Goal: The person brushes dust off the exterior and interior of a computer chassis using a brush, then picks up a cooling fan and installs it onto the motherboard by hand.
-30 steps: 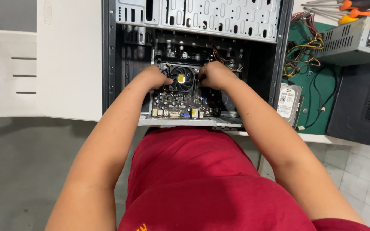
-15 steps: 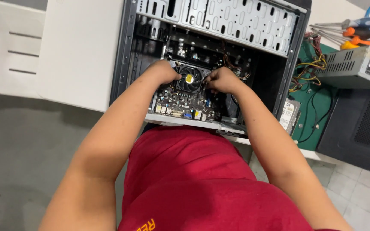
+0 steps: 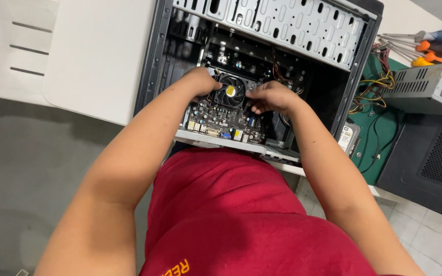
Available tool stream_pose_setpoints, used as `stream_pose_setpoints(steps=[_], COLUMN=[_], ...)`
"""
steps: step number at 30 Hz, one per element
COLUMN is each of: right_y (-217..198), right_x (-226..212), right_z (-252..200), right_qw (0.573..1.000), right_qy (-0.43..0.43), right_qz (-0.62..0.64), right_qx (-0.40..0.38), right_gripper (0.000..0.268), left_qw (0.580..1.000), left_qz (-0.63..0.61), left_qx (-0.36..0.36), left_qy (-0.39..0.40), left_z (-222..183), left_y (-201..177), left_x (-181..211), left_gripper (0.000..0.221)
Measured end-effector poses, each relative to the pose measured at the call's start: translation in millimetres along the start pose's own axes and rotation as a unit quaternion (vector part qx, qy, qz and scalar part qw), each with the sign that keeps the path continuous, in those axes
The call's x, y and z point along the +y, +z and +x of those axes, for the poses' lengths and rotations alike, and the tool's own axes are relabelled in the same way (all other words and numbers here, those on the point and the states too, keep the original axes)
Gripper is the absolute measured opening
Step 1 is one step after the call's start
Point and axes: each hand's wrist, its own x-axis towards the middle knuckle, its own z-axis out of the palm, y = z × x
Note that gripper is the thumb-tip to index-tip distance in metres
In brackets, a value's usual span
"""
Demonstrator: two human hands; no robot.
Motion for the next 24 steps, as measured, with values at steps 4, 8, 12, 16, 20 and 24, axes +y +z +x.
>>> stream_pose_setpoints(steps=[4,8,12,16,20,24], right_y=[-4.2,-6.0,-9.6,-5.3,-4.4,-1.1], right_x=[6.6,7.0,12.4,6.4,4.6,-1.4], right_z=[6.5,6.2,17.9,16.6,15.9,10.8], right_qw=[0.999,0.999,0.999,0.999,0.999,0.999], right_qy=[-0.035,-0.041,-0.033,-0.034,-0.030,-0.023], right_qz=[0.005,0.000,-0.011,-0.013,-0.020,-0.032], right_qx=[-0.015,-0.019,-0.007,-0.009,-0.006,-0.006], right_gripper=[0.031,0.027,0.023,0.020,0.018,0.018], left_qw=[1.000,0.999,0.996,0.993,0.991,0.992], left_qz=[-0.010,-0.049,0.069,0.092,0.060,0.012], left_qx=[-0.001,0.008,0.047,0.078,0.103,0.107], left_qy=[-0.003,-0.012,-0.006,0.015,0.062,0.069], left_z=[9.7,0.1,24.9,0.4,-4.2,-8.6], left_y=[2.9,1.1,-1.7,-9.2,-10.7,-13.4], left_x=[-4.5,-1.6,-14.0,-12.5,-16.2,-13.5], left_gripper=[0.061,0.059,0.054,0.043,0.031,0.022])
